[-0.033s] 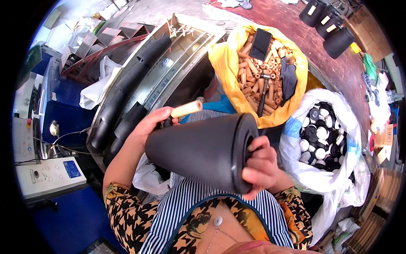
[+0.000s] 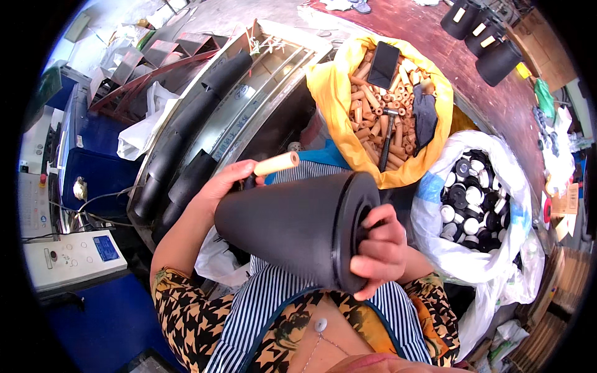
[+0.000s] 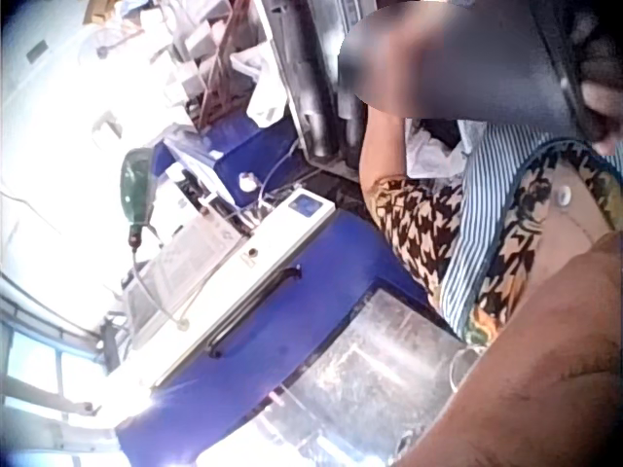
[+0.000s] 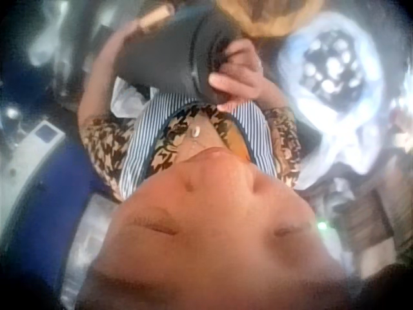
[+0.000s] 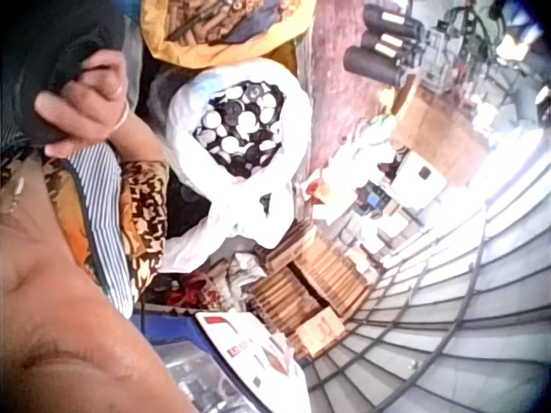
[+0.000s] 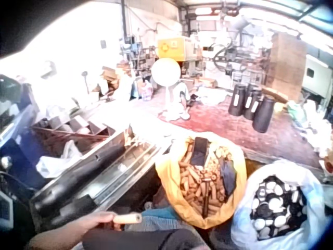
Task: The person assembles black cone-shaped buckets by inserting a light-colored wooden handle through a side aperture, securing it with a internal black cap, and placing the finished items onto a workbench.
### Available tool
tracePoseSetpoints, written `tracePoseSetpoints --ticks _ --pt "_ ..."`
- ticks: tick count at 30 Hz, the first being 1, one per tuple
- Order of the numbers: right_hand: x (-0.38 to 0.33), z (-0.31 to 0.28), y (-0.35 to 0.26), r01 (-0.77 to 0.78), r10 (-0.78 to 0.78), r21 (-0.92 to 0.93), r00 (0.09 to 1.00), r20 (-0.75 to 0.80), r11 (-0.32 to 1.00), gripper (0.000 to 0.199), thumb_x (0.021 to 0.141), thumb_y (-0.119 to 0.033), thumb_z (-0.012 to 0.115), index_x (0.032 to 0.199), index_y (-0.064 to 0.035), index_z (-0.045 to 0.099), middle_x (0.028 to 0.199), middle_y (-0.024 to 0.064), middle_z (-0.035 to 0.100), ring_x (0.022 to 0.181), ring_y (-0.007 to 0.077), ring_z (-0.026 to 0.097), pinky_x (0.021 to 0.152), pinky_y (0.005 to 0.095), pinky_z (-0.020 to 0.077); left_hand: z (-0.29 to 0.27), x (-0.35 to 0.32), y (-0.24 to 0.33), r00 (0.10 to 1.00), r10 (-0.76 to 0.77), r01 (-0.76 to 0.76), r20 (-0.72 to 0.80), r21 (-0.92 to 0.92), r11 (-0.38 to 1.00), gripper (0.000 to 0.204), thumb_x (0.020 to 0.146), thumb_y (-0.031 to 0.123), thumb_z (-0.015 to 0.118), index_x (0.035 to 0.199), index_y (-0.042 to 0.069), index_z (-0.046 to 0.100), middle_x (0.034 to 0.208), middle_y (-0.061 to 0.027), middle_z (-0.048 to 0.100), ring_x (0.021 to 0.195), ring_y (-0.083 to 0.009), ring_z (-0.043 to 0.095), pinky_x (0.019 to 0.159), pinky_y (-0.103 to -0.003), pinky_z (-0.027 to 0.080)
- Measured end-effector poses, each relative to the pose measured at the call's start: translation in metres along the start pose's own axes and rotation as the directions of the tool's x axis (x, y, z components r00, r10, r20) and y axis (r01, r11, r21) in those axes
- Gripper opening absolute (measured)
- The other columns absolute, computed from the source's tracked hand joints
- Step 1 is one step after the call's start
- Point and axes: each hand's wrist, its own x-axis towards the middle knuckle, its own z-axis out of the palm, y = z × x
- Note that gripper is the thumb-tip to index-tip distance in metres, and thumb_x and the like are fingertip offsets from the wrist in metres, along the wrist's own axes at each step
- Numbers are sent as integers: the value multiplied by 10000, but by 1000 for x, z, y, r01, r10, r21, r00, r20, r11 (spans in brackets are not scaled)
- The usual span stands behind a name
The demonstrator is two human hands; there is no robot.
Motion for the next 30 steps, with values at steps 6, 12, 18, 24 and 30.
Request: tracePoseSetpoints --ticks 6,12,18,24,30 --pt "2 -7 43 -428 424 -59 903 -66 902 452 935 -432 575 1131 -35 665 839 53 590 766 210 505 782 382 461 8 -12 5 787 612 -572 -73 286 769 248 910 200 658 1051 -2 626 890 -107 682 823 -181 655 741 -330 553" --pt "-95 43 138 -275 713 693 38 700 -666 418 1031 -334 461 1224 17 581 1178 109 657 1033 200 648 941 337 507 79 -64 -30 58 159 -419 986 168 -892 229 700 167 774 901 168 665 933 -52 697 854 -195 690 844 -340 559" --pt "-68 65 71 -551 977 821 211 -36 149 611 1055 -453 341 1406 37 442 1398 146 519 1287 220 495 1123 346 340 47 -47 -19 229 922 -529 313 835 -152 271 687 39 831 899 11 664 900 -135 703 804 -287 693 750 -369 559" --pt "-97 56 119 -967 952 249 34 305 -45 457 1037 -426 410 1099 -21 613 1075 89 649 994 210 614 907 337 467 98 -70 -7 104 147 -599 984 180 -780 219 717 210 784 876 151 647 861 7 666 760 -137 673 758 -298 579" --pt "-18 -7 60 -696 537 202 678 501 689 408 952 -412 570 854 -17 608 856 143 590 819 309 604 730 359 469 149 -16 28 132 63 -658 989 135 -741 273 742 255 735 960 115 650 945 -27 644 849 -225 649 808 -368 540"
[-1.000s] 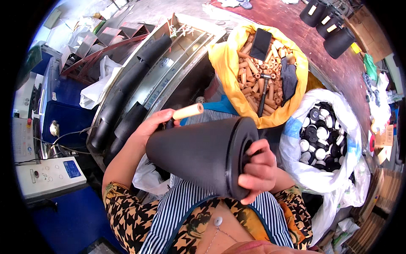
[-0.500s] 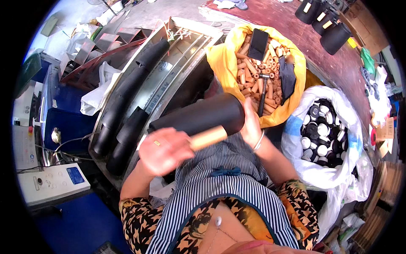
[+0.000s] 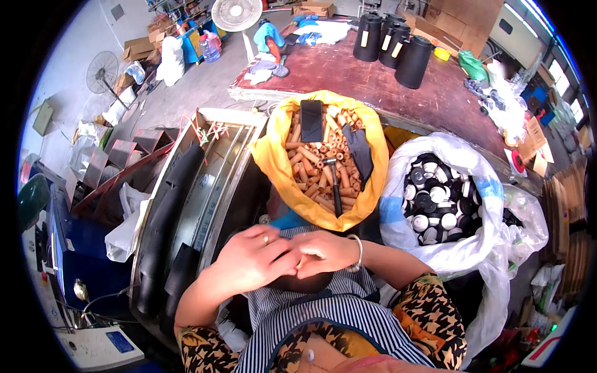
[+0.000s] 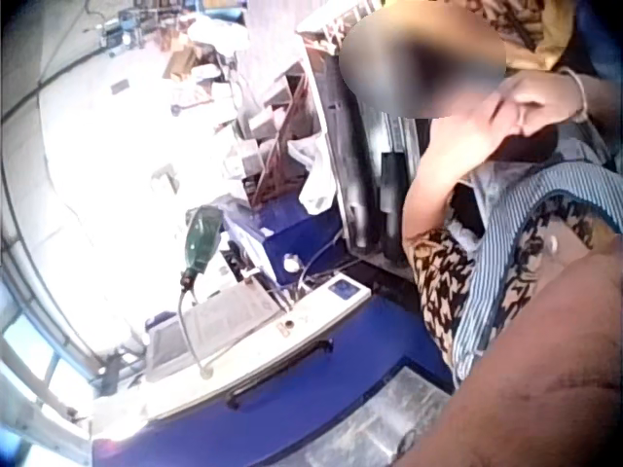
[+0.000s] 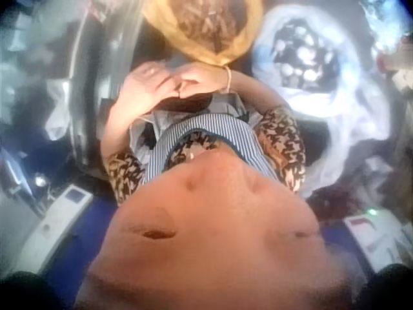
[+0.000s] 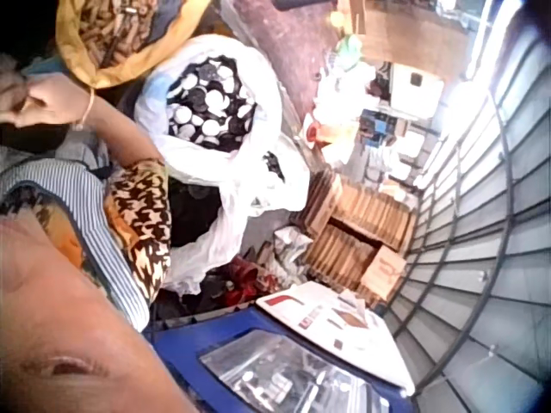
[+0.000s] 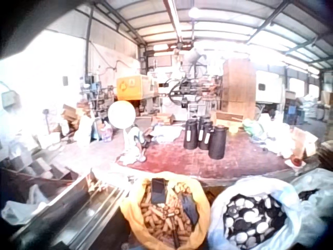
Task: The person assembles black cone-shaped buckets by inserting a light-colored wooden handle through a side aperture, securing it with a internal black cap, and placing the finished items onto a workbench.
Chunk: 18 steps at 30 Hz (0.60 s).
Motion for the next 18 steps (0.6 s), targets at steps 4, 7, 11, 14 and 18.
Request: tracePoseSetpoints --ticks 4,7,11,14,18 --pt "-17 -54 -14 -266 251 32 856 -452 963 297 855 -288 707 785 -14 615 693 116 584 625 317 576 603 399 451 26 30 -29 904 -57 143 -424 175 974 308 727 140 727 1022 93 652 1162 -77 640 1010 -257 627 907 -442 514" --pt "-61 -119 -5 -625 262 -98 457 -850 774 316 927 -245 655 714 -42 539 640 69 514 585 160 488 557 328 401 90 0 -47 791 -442 432 -423 -124 893 319 731 143 760 1018 76 637 1114 -103 644 1011 -315 621 871 -460 508" --pt "-50 -220 0 -363 -169 -233 200 -965 902 394 972 -317 613 704 -54 494 603 33 426 582 108 412 557 299 363 204 -82 -42 871 -460 442 175 133 887 291 800 191 698 1046 61 614 1099 -99 635 1052 -305 593 936 -418 458" --pt "-66 -291 52 -556 -186 -223 123 -975 800 394 976 -333 588 752 -26 487 673 82 483 635 186 482 620 345 400 239 -97 -29 816 -578 573 -28 -94 814 253 796 178 681 1008 51 627 1066 -92 635 1013 -292 604 940 -409 451" --pt "-73 -337 126 -741 -422 -418 200 -884 525 422 960 -362 576 830 32 500 888 218 557 856 413 527 772 487 408 261 -98 -44 746 -666 652 14 -220 725 206 794 159 664 961 43 632 1030 -86 637 997 -279 614 937 -411 449"
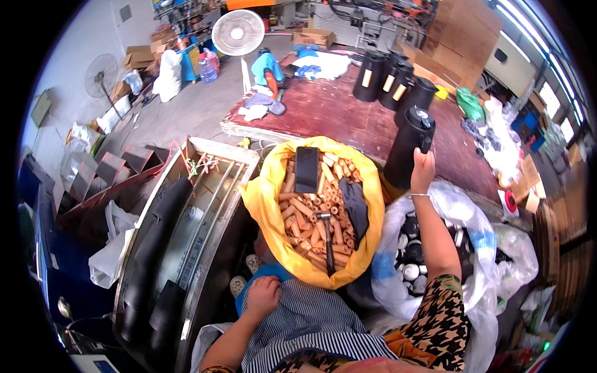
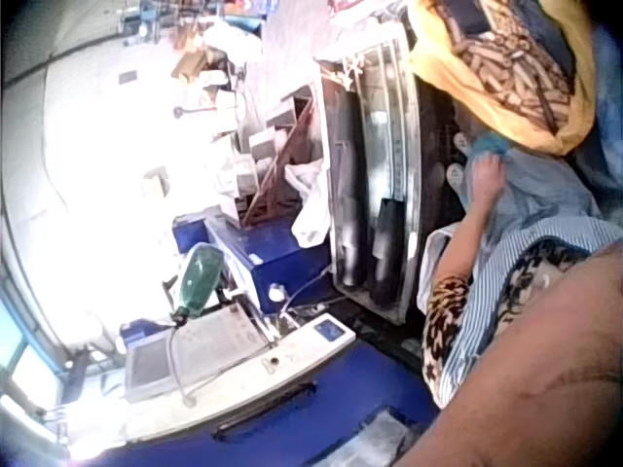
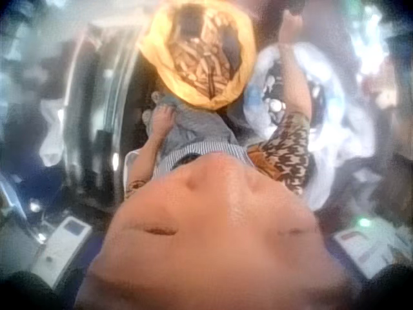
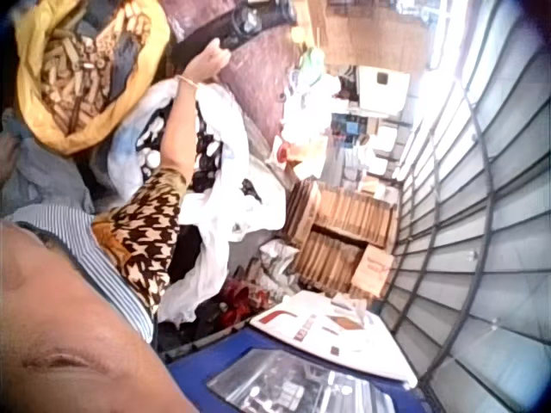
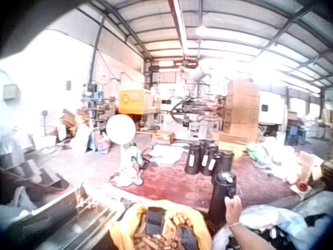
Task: The person assembles black cone-shaped buckets by inserting a light-colored wooden handle through a side aperture, securing it with a internal black cap, and placing the finished items onto a workbench.
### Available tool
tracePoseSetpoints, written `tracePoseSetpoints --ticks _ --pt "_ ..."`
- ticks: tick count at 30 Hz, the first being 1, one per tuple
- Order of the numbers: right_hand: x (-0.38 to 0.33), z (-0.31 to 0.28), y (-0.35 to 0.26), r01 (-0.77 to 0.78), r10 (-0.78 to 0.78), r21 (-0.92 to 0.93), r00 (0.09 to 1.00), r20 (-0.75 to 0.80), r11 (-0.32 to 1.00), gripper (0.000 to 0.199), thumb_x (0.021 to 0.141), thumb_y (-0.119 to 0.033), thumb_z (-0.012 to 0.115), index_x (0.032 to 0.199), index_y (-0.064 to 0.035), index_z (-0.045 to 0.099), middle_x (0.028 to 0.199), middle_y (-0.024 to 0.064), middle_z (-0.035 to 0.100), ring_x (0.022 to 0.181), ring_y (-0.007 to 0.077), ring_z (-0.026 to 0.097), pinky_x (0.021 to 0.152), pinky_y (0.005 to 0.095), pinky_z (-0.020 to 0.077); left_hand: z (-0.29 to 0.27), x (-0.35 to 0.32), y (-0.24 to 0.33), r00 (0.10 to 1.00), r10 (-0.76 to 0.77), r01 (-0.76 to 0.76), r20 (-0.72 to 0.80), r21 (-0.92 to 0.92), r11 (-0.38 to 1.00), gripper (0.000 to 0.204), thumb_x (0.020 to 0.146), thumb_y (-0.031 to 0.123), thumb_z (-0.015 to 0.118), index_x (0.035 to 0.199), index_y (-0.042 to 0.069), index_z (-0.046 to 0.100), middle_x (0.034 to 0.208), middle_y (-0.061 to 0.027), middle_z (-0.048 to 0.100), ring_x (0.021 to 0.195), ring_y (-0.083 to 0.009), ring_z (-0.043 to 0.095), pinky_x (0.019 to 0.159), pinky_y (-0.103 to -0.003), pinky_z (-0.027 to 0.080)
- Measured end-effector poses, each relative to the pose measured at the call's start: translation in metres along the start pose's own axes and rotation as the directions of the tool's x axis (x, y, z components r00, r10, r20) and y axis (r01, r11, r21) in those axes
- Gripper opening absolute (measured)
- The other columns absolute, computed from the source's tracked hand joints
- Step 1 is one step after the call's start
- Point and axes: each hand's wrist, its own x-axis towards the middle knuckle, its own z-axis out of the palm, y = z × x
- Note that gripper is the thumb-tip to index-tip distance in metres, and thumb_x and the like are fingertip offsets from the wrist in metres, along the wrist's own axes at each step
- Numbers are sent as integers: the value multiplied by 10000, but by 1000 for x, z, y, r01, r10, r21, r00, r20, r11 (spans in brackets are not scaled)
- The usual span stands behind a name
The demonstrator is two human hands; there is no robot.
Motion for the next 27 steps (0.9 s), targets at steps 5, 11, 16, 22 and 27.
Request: tracePoseSetpoints --ticks 5,11,16,22,27 --pt "12 82 -1 -185 195 99 976 -101 978 453 953 -381 588 962 72 577 943 255 594 930 434 560 819 479 439 -1 9 -2 998 -58 58 16 44 997 183 790 171 663 918 44 633 1002 -76 639 958 -269 616 887 -410 455" --pt "56 158 46 -96 93 53 994 52 994 534 917 -413 627 1185 42 547 1131 255 605 1074 448 565 914 471 447 4 14 -10 997 -67 65 42 55 996 167 790 176 660 908 61 633 996 -73 636 956 -276 611 877 -404 450" --pt "74 160 72 -573 564 -155 657 500 805 883 835 -374 720 1519 -30 279 1513 240 371 1411 336 364 1146 367 297 5 18 -10 997 -66 63 47 45 997 171 793 184 658 911 63 633 1008 -77 631 954 -279 609 884 -404 446" --pt "36 124 62 -251 443 -383 678 586 889 773 843 -409 697 1450 -20 417 1487 247 401 1409 348 355 1151 387 303 6 17 -7 999 -35 34 29 40 999 165 796 174 647 912 60 618 981 -83 615 943 -279 600 868 -406 446" --pt "19 115 13 -143 347 -340 656 670 929 719 856 -405 681 1446 -69 445 1501 213 397 1413 323 356 1163 370 287 9 4 -11 997 -61 58 40 72 996 172 805 187 645 929 71 617 996 -95 612 967 -284 596 882 -410 438"
